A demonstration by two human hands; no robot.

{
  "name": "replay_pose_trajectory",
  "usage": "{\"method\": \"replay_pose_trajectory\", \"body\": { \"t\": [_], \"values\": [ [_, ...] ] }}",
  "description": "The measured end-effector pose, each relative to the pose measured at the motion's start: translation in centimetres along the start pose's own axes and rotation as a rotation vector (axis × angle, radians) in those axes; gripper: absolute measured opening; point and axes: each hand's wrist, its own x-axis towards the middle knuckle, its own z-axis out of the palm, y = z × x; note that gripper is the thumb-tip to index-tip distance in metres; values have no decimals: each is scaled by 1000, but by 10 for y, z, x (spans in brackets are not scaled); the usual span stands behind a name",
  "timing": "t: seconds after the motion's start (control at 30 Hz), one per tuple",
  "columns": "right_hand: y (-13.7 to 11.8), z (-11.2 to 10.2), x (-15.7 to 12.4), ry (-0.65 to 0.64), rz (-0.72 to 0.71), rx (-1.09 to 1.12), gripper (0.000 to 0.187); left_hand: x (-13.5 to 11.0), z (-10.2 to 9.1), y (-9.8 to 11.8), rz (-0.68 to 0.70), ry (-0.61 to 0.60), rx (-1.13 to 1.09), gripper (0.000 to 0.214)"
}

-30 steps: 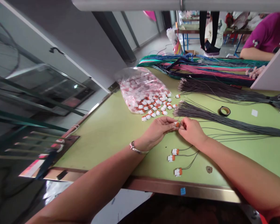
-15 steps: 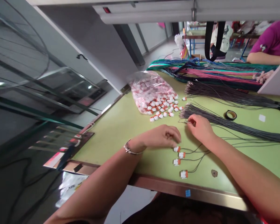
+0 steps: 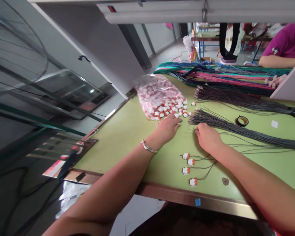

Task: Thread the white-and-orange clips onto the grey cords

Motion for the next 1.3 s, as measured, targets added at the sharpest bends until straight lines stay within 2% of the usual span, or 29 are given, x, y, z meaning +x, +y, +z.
{"method": "replay_pose_trajectory", "body": {
  "t": [0.1,0.17,0.27,0.37,0.5,0.63,0.87,1.2,1.3],
  "values": [
    [4,0,3,37,24,152,15,-3,-5,-2,-29,68,-192,16],
    [8,3,5,100,27,296,14,-7,-7,0,-137,79,-475,14],
    [11,6,4,166,6,533,18,-14,-8,10,-332,-82,-929,21],
    [10,6,1,214,-18,671,21,-20,-6,22,-431,-256,-1231,21],
    [7,5,-5,267,11,703,20,-22,0,31,-501,-288,-1462,12],
    [7,6,-7,286,-22,670,22,-20,4,31,-556,-281,-1541,8],
    [9,8,-9,226,-51,568,21,-20,7,32,-519,-281,-1591,6],
    [9,8,-8,264,-47,502,18,-22,8,32,-493,-384,-1493,12],
    [8,5,-9,257,-45,441,17,-22,9,33,-462,-358,-1444,18]
  ]
}}
